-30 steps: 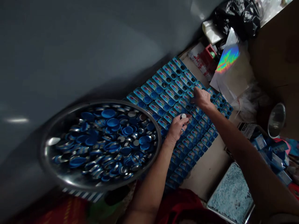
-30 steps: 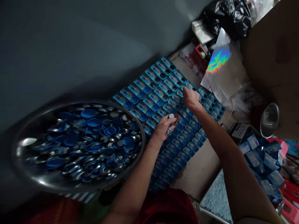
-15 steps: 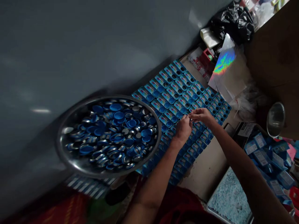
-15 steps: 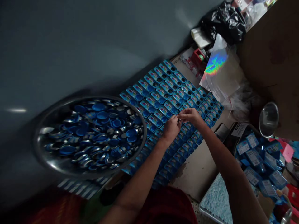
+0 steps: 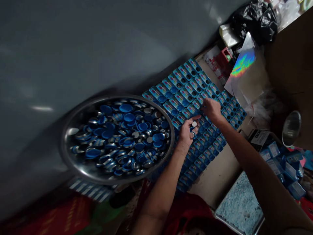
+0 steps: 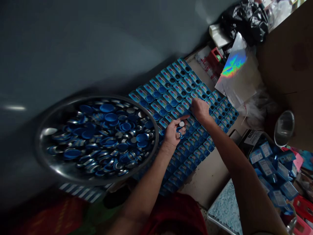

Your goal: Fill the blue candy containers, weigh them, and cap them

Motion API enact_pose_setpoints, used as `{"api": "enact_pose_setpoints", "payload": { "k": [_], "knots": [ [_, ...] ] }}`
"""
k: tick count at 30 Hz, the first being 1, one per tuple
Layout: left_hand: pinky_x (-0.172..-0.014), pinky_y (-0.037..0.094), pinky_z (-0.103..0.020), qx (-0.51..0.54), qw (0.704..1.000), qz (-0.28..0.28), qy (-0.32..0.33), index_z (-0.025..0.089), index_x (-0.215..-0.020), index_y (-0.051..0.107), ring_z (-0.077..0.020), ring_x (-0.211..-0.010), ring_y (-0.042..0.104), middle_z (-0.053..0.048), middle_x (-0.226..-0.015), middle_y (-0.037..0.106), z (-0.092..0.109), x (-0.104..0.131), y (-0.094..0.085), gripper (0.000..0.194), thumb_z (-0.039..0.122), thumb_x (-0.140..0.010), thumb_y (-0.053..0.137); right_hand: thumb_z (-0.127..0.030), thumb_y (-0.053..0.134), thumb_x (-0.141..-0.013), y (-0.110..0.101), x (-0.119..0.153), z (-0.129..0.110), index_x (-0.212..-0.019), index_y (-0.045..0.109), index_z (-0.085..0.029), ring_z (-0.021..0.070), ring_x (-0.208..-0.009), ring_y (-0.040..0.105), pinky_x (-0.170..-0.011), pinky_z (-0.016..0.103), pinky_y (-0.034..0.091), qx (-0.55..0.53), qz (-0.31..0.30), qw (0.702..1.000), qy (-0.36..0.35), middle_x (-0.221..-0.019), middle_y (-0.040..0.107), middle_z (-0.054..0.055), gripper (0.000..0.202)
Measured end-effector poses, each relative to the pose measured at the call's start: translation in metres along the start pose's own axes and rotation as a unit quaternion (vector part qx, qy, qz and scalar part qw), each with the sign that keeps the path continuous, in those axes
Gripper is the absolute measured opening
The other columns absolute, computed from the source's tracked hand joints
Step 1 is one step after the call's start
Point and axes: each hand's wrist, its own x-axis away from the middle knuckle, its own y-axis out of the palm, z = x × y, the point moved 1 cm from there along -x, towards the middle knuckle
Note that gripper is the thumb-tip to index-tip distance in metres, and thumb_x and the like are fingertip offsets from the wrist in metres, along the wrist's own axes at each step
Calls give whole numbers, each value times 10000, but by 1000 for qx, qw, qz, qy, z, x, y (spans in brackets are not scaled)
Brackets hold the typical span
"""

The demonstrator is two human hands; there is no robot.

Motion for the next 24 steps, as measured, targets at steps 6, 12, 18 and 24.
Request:
{"api": "enact_pose_setpoints", "payload": {
  "k": [6,12,18,24],
  "knots": [
    [-360,231,-111,74,997,-17,8,117,-1084,765,17,-440,320,10,-805,612,-6,5,-5,239,227,-872,777,-336,894,-774,-8,-15,-2,-1031,772,-263,286,-1023,715,-775,321,482,39,-48,997,55,-1091,790,57,294],
    [-336,225,-104,118,992,38,-22,145,-997,737,21,-418,368,6,-807,681,-9,16,8,214,315,-920,841,-252,750,-902,-9,41,4,-1045,788,-208,164,-776,625,-710,263,452,-199,53,976,-70,-851,710,9,154],
    [-357,252,-129,87,993,79,-34,149,-775,624,1,-396,390,85,-591,522,-6,26,32,381,351,-808,945,-228,765,-893,-26,102,11,-1029,820,-213,159,-830,640,-756,263,506,-268,68,915,-294,-1012,698,60,148],
    [-341,194,-139,-2,998,53,-28,145,-772,638,-2,-394,387,56,-620,558,15,20,63,409,445,-841,906,-194,642,-920,-39,67,5,-927,847,-188,182,-847,669,-783,280,498,-240,140,932,-233,-922,725,75,205]
  ]
}}
